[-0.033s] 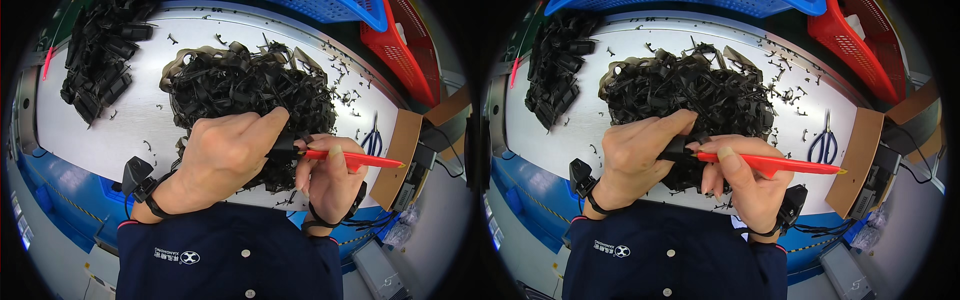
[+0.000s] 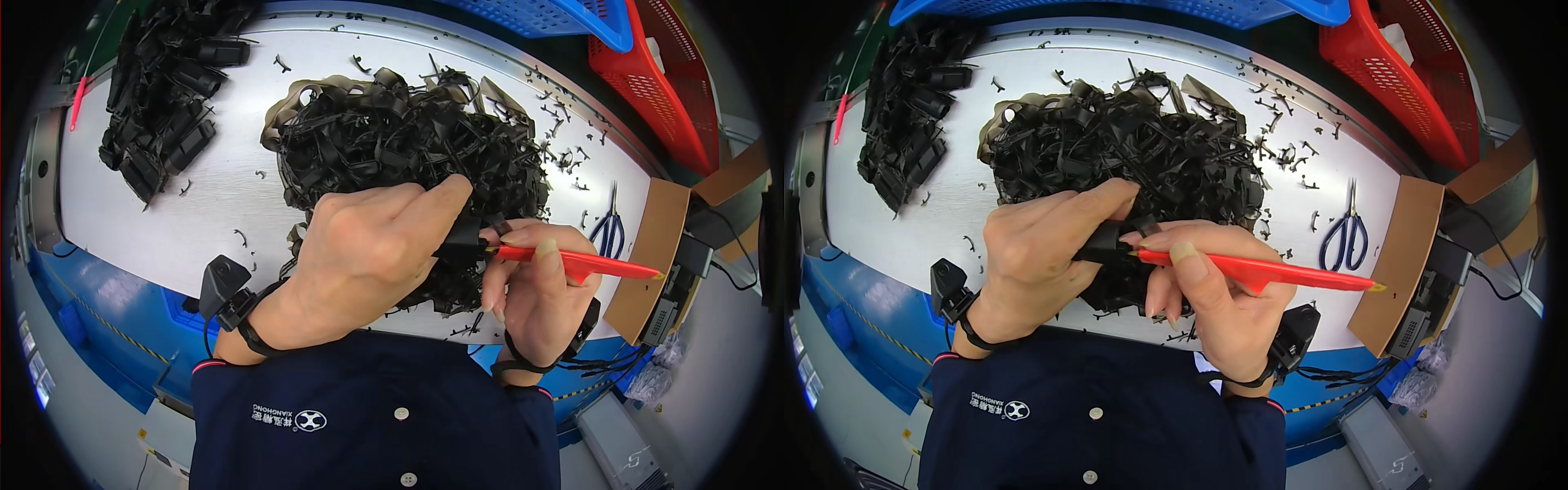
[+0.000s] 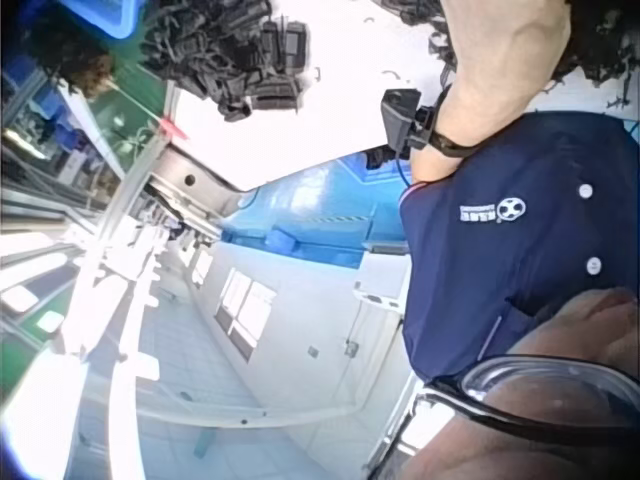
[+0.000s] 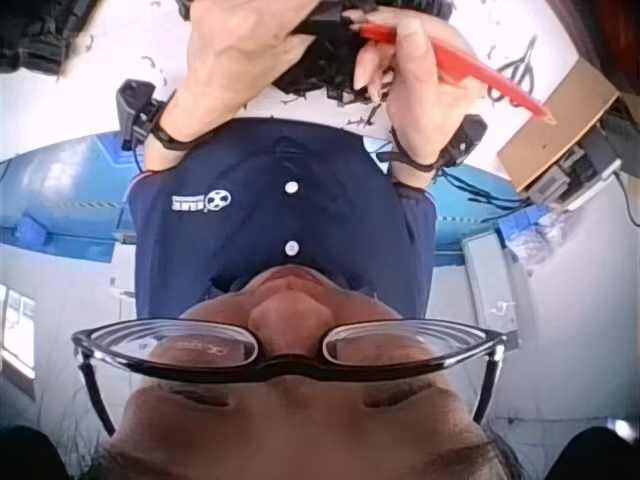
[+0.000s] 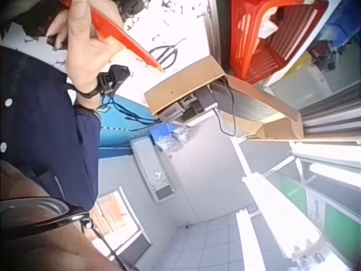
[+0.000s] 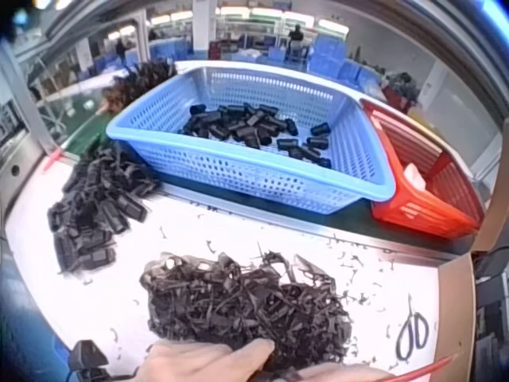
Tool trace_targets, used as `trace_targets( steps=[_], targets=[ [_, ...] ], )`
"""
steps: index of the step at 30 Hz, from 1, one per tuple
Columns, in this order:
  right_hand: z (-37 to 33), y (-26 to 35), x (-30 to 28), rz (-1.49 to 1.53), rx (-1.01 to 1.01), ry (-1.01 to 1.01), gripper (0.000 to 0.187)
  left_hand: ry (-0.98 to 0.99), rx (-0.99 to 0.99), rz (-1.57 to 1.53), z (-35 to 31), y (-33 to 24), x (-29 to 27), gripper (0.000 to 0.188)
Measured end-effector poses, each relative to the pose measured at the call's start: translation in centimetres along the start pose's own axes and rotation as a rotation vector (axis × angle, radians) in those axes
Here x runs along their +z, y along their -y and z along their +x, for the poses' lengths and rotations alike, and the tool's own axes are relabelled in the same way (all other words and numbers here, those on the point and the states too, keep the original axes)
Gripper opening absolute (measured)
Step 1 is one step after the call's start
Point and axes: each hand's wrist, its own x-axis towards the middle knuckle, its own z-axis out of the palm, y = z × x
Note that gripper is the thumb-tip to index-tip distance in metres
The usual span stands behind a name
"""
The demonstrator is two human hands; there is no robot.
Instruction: Using a red scraping tool to remove excess plastic flashing from small black industrial parts at a workbench.
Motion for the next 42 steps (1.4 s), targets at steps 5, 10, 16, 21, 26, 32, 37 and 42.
trace_targets(
  steps=[5, 10, 16, 21, 26, 32, 37, 42],
  targets=[
    [-0.1, -0.7, 0.1, -0.420, -0.378, 0.012, 0.022, 0.062, -0.055, -0.024, 0.0, -0.3, -0.1, 0.029],
    [-0.3, -1.0, -0.4, -0.627, -0.592, -0.057, 0.029, 0.108, -0.052, -0.140, 0.1, -0.7, -0.2, 0.031],
    [0.0, -1.2, -0.7, -0.455, -0.545, -0.158, 0.029, 0.069, -0.083, -0.200, 0.3, -0.8, -0.4, 0.022],
    [0.1, -0.8, -0.5, -0.284, -0.397, -0.181, 0.019, 0.139, -0.183, -0.382, 0.7, -0.7, -1.6, 0.027],
    [0.3, -0.9, -0.3, -0.331, -0.391, -0.224, 0.024, 0.094, 0.001, -0.505, 1.3, 0.1, -2.2, 0.036],
    [0.0, -0.9, -0.6, -0.010, -0.361, -0.130, 0.021, 0.042, -0.237, -1.272, 0.8, 0.1, -2.2, 0.026],
    [-0.2, -0.8, -0.5, 0.030, -0.422, -0.008, 0.028, -0.086, -0.271, -1.359, 0.6, -0.4, -1.5, 0.028],
    [-0.4, -1.0, -0.7, 0.004, -0.398, 0.036, 0.029, -0.108, -0.203, -1.041, 0.0, -1.0, -1.1, 0.032]
  ],
)
